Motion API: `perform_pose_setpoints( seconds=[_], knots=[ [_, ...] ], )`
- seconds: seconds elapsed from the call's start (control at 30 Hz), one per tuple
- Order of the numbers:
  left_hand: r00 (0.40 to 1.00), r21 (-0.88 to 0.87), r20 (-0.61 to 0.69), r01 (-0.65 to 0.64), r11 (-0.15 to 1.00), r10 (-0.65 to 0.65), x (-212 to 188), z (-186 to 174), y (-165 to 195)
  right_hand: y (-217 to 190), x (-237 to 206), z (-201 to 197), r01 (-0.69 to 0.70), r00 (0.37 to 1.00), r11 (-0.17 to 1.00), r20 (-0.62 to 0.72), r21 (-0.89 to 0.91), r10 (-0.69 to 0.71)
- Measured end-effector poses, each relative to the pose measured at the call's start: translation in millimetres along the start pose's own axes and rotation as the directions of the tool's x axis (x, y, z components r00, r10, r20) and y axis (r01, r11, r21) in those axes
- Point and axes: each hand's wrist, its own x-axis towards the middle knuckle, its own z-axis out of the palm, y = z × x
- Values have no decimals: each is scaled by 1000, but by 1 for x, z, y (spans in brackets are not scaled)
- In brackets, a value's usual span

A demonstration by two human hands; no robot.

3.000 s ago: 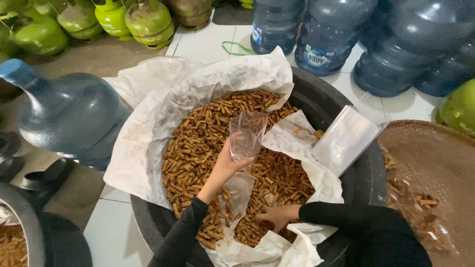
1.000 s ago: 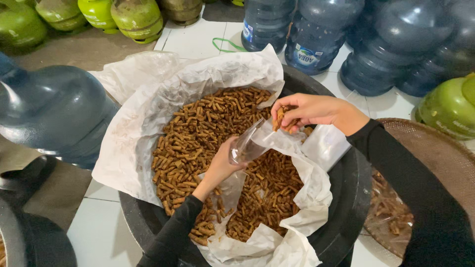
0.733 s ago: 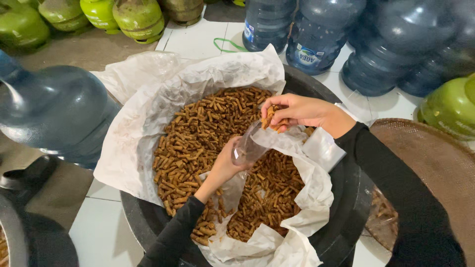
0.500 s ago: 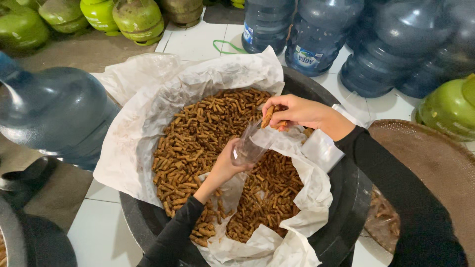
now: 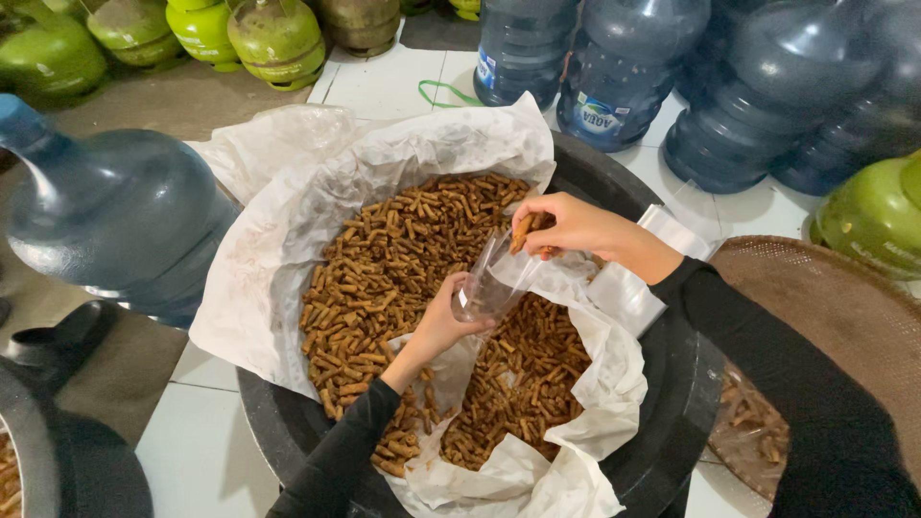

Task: The person opens a small clear plastic bag, fills it with snack pieces taken by hand from a large basin lined with paper, then seals the bag and sets it on a woven tray beside the basin. They repeat this bagging cycle with new bags throughout the clip.

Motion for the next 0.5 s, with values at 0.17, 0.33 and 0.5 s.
perform_pose_setpoints(
  seconds=[0.17,0.33,0.5],
  knots=[
    [998,-76,30,57,995,-55,-1,3,0,2,5,6,15,998,972,71,-235,1],
    [998,-195,53,42,980,-32,-1,3,0,1,10,2,-139,968,978,186,-155,167],
    [997,-219,52,60,974,-50,0,2,-3,3,14,-1,-285,951,958,117,-33,287]
  ],
)
